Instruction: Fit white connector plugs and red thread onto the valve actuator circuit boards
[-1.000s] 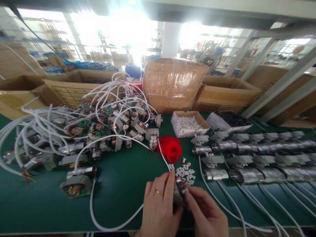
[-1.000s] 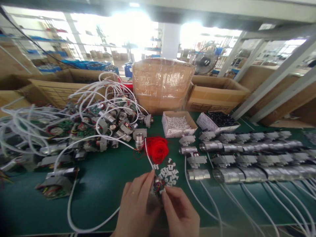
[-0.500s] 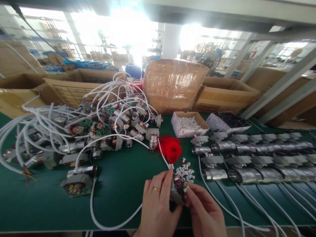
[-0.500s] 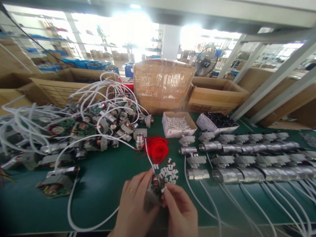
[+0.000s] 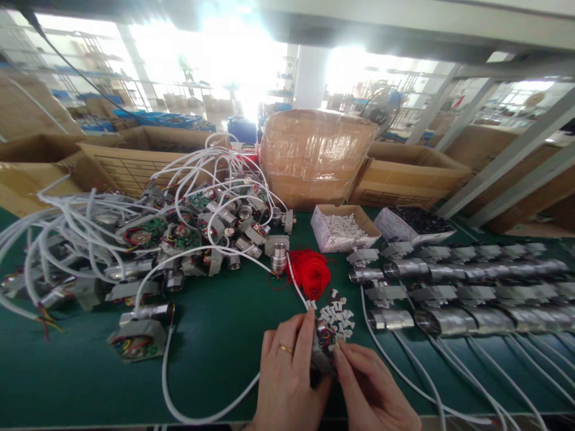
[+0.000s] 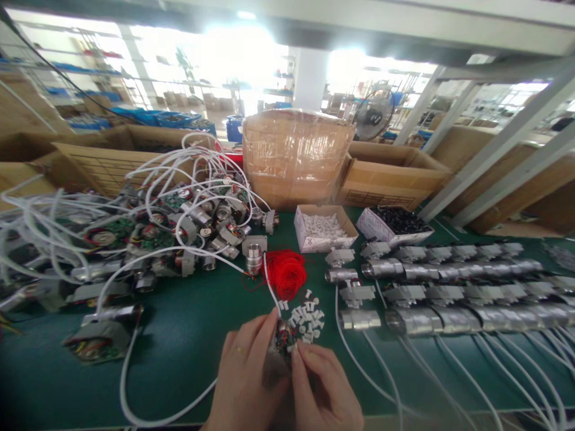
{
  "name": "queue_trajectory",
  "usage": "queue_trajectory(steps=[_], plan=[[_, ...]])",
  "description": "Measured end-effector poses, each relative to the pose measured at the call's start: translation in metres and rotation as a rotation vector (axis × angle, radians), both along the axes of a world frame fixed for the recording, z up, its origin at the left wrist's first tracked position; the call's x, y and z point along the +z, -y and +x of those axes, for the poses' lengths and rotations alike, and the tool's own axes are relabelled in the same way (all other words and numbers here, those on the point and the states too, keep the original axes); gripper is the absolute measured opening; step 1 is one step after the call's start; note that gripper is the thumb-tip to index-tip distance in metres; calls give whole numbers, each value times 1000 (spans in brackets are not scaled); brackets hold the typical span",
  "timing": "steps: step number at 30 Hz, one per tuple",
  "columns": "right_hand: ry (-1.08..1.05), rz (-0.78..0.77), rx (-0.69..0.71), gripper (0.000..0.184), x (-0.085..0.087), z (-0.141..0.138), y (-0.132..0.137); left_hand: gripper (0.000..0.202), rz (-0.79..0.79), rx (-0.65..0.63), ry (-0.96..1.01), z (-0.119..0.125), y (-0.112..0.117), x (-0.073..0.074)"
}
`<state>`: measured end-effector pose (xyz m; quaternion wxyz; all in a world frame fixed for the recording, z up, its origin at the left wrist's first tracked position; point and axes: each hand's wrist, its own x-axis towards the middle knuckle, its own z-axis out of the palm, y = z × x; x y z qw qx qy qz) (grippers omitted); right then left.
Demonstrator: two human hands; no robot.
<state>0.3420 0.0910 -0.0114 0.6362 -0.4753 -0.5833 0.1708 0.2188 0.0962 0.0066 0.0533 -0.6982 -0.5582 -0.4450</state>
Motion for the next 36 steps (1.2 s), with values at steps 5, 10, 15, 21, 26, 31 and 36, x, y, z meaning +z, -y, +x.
queue_trajectory(steps=[5,10,15,21,26,31,36], plan=[[223,96,-40,16,6,3,-2,37,25,-2,-12,3,0,-3],[220,87,-115,12,13,1,0,38,27,2,-12,4,-1,-5],[293,104,-47,14,16,7,-3,38,21,-9,-48,3,-1,-5],[138,14,-99,13,18,0,-1,40,14,-15,-85,7,-1,-4],[-81,-150,-9,13,3,-4,2,51,-44,-24,-59,3,-1,-11],[-129,-210,135,6,-6,9,-1,72,-144,-61,-21,-5,2,-18],[-220,-330,305,9,2,21,-11,73,-135,-84,-13,-6,3,-17]])
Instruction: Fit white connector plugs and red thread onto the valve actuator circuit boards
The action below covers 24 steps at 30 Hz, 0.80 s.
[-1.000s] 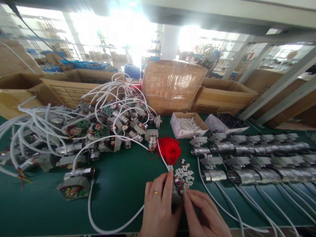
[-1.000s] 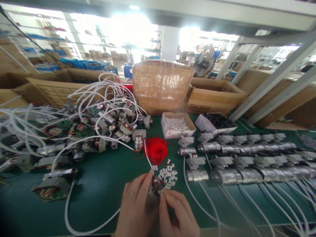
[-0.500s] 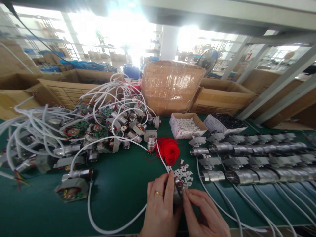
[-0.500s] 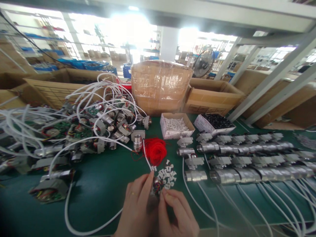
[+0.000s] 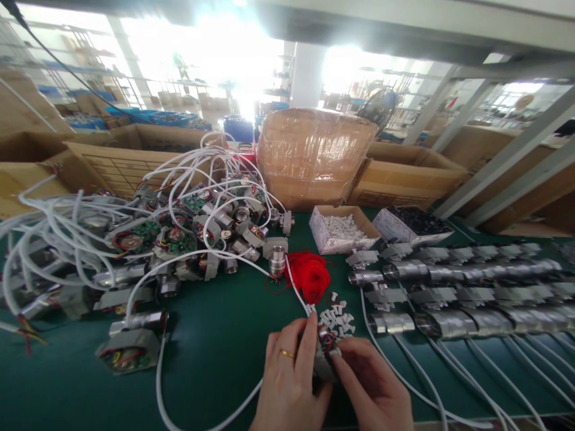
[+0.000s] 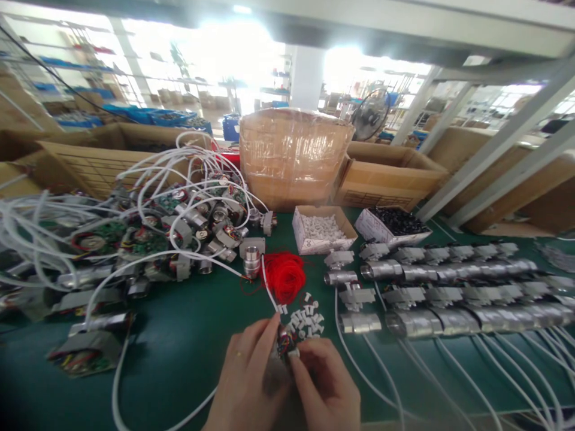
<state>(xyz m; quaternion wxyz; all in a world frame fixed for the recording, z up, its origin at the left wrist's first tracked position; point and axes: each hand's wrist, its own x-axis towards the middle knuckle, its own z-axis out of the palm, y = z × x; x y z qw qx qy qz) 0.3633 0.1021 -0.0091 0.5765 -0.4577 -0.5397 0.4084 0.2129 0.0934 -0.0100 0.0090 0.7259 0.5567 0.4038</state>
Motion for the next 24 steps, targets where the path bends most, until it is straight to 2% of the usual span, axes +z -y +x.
queue_trajectory(steps=[4,9,13,17,20,24], plan=[[-26,-21,-8,9,4,1,-1,75,-15,-9,5,-1,1,1],[-28,-46,0,11,0,4,2,73,18,4,6,0,0,3],[-263,-220,-76,20,2,4,0,73,20,7,16,1,0,2],[-446,-351,-71,30,13,-1,-3,73,14,24,41,1,1,1],[-462,-360,-63,29,18,-4,-4,76,0,23,38,1,1,2],[-385,-303,-115,28,10,-5,-1,77,-25,22,54,0,1,3]])
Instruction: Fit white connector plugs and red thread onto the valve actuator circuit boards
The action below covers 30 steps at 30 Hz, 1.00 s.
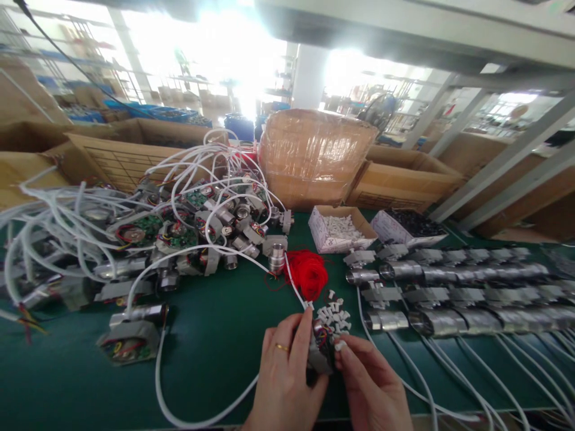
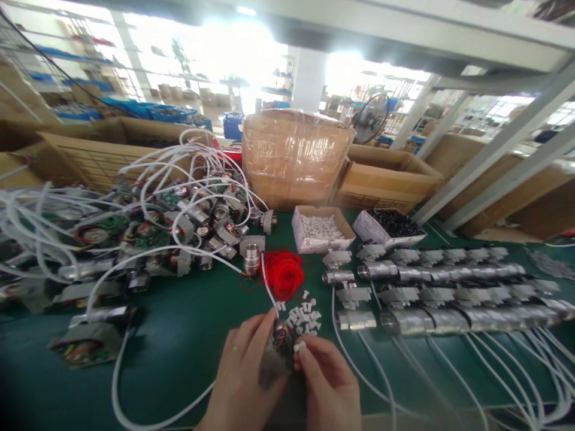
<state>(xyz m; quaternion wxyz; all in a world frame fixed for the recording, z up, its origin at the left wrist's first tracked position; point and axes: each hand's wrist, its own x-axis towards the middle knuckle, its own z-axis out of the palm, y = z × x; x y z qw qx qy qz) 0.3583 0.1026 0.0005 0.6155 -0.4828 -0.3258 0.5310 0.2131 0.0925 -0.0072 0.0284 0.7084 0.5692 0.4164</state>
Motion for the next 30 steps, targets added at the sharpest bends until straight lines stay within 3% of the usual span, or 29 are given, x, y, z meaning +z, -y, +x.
queue_trajectory(steps=[6,14,22,30], plan=[[361,299,-57,5,-7,-8,8,74,10,-5,-6,-1,1,-4],[587,439,-256,10,-1,-25,12,56,102,6,-61,4,-1,1],[715,448,-296,9,2,-24,11,38,155,44,-133,13,-3,3],[903,445,-273,13,7,-17,10,36,222,72,-177,15,-9,12]])
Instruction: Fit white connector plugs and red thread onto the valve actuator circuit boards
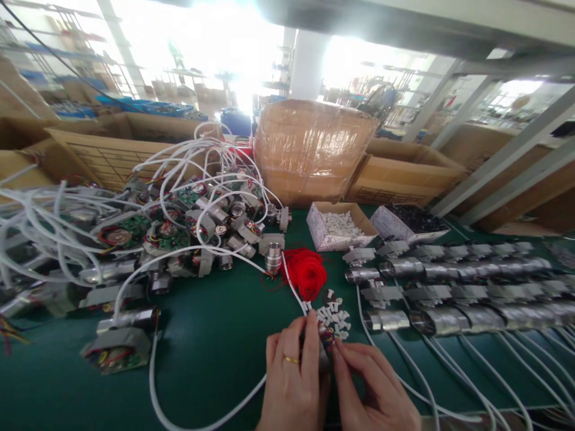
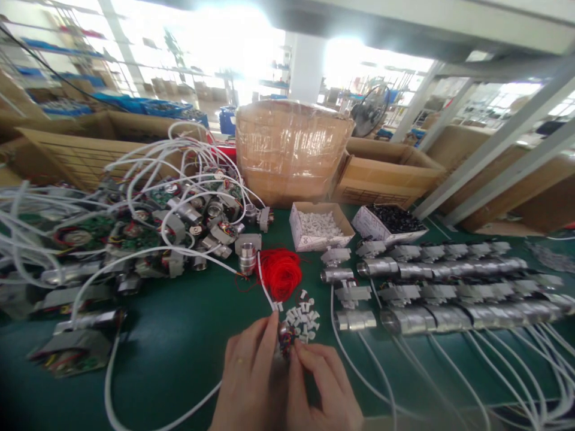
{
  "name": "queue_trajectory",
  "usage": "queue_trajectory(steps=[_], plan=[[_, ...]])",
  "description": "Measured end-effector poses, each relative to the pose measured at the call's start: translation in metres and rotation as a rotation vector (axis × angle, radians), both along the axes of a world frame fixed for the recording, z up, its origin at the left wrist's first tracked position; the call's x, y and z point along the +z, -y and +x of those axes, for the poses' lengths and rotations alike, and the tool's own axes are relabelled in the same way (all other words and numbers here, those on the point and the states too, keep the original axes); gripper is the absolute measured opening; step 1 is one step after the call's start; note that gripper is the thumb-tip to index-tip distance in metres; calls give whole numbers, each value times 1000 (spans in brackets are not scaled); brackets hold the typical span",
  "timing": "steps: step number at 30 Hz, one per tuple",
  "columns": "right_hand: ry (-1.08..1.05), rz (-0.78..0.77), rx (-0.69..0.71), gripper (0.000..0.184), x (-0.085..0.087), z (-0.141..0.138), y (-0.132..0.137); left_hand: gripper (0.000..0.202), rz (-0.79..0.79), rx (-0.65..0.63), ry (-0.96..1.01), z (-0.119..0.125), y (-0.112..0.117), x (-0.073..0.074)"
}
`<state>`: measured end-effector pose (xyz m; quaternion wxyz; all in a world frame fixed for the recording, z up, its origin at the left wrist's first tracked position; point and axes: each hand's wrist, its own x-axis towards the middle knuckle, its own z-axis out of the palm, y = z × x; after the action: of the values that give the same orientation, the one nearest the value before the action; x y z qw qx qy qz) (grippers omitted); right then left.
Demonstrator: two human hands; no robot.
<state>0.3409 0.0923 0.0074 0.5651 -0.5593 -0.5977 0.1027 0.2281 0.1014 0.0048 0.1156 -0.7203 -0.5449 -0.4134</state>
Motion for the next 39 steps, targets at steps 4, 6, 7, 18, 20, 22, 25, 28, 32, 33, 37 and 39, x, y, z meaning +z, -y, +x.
queue_trajectory(steps=[4,6,7,18,20,22,25,28,32,33,37,39], plan=[[-31,-68,130,12,-6,10,-2,36,-24,-13,-7,-1,2,-1],[-32,-61,195,10,-9,12,-3,36,-33,-13,-13,0,2,-2],[-28,-49,192,10,-9,12,-3,36,-35,-13,-15,0,2,-3],[-26,-67,298,12,-5,22,-12,37,-55,-16,-20,1,2,-4],[-106,-61,299,13,-8,21,-12,35,-34,-1,6,2,2,-4],[-148,-25,280,15,-11,17,-10,34,-8,4,13,3,2,-2],[-157,57,235,17,-17,12,-7,36,1,6,-1,3,-1,1],[-196,81,187,17,-20,10,-6,37,-1,9,12,2,-1,0],[-394,-81,232,7,-23,11,-8,38,-63,6,71,3,2,-8],[-464,-118,243,5,-24,11,-8,41,-89,2,81,3,4,-10],[-628,-266,274,11,-30,14,-11,51,-145,1,102,2,6,-11],[-647,-331,292,13,-33,16,-11,54,-150,6,108,2,6,-11]])
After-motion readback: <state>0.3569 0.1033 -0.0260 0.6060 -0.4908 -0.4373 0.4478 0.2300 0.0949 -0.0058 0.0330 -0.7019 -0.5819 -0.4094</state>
